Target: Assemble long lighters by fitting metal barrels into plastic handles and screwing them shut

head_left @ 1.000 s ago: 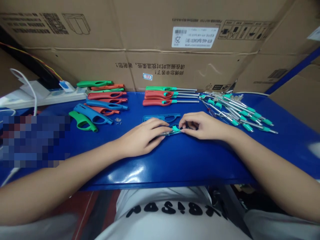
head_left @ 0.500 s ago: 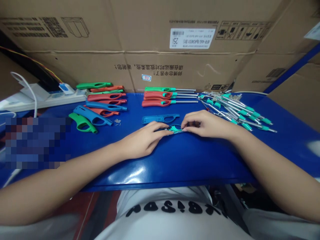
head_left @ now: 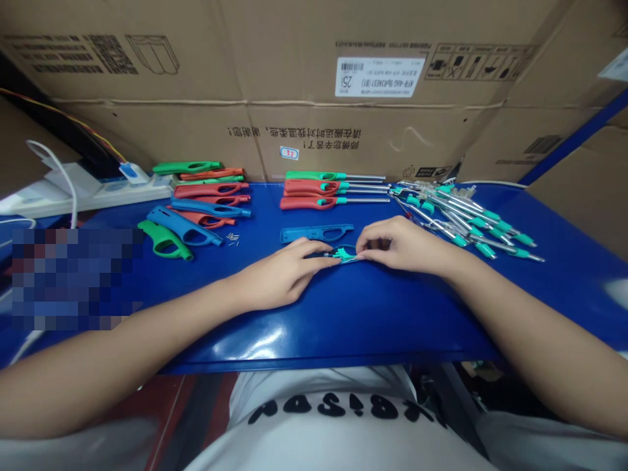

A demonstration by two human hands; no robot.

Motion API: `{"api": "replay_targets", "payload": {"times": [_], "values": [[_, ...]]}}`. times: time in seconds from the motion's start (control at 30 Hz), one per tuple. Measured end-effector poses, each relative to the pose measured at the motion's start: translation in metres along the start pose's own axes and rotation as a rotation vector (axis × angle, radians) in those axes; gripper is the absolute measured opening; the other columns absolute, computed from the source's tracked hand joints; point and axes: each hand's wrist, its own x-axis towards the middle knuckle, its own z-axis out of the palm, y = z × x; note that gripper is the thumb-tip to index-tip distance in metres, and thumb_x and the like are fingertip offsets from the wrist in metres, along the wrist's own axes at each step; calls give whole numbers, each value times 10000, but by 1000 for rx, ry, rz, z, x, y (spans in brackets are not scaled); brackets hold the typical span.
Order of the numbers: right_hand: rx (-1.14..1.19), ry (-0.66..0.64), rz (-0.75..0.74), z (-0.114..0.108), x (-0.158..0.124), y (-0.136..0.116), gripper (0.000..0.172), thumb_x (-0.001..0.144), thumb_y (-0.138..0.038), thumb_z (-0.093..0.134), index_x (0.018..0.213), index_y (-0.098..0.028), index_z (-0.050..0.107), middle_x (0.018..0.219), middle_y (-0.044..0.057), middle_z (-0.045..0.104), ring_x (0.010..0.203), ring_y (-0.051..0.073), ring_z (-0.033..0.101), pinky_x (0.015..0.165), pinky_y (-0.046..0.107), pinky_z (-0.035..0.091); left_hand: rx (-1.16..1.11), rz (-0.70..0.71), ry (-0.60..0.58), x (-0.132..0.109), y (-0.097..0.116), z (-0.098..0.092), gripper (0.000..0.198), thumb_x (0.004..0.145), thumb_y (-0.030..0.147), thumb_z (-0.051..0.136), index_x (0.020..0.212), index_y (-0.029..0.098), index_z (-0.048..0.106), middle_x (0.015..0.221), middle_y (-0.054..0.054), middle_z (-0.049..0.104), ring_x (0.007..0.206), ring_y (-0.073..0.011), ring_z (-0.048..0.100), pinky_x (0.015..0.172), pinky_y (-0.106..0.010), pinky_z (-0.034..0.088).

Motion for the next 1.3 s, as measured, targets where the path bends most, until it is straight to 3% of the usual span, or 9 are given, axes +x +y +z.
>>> {"api": "replay_targets", "payload": {"times": [0.17, 0.43, 0.87, 1.1, 1.3], "values": [[16, -16, -3, -2, -1, -2, 125, 897, -209, 610, 866, -209, 732, 905, 39, 759, 788, 172, 677, 715, 293, 509, -7, 5, 10, 0, 0, -1, 488, 976, 101, 444, 1428, 233, 573, 1436, -139, 554, 1305, -277, 530, 1108, -486, 475], [-11, -15, -46, 2, 0, 0, 101, 893, -197, 609, 860, -192, 704, 844, 27, 709, 661, 128, 594, 593, 252, 437, 16, 6, -4, -1, 1, 0, 517, 958, 78, 458, 1441, 231, 567, 1441, -146, 542, 1312, -284, 526, 1108, -479, 476], [1, -14, -35, 4, 1, 0, 133, 911, -258, 623, 854, -195, 725, 857, 40, 736, 716, 153, 633, 664, 275, 475, 54, 3, 12, -1, 7, -2, 496, 974, 88, 434, 1419, 237, 597, 1420, -145, 573, 1278, -298, 547, 1072, -506, 509], [-33, -22, -40, 5, 2, -6, 110, 898, -232, 630, 825, -181, 695, 784, 19, 675, 635, 122, 567, 609, 253, 433, 81, 17, -3, -1, 7, 0, 509, 960, 69, 421, 1415, 208, 600, 1427, -161, 559, 1280, -299, 537, 1070, -496, 508], [-59, -27, -45, 6, 2, -6, 122, 911, -225, 629, 806, -183, 677, 807, 24, 686, 681, 134, 588, 626, 256, 431, 90, 19, 8, -2, 6, 1, 519, 954, 65, 437, 1426, 222, 587, 1430, -152, 558, 1285, -296, 532, 1073, -489, 508]]}}
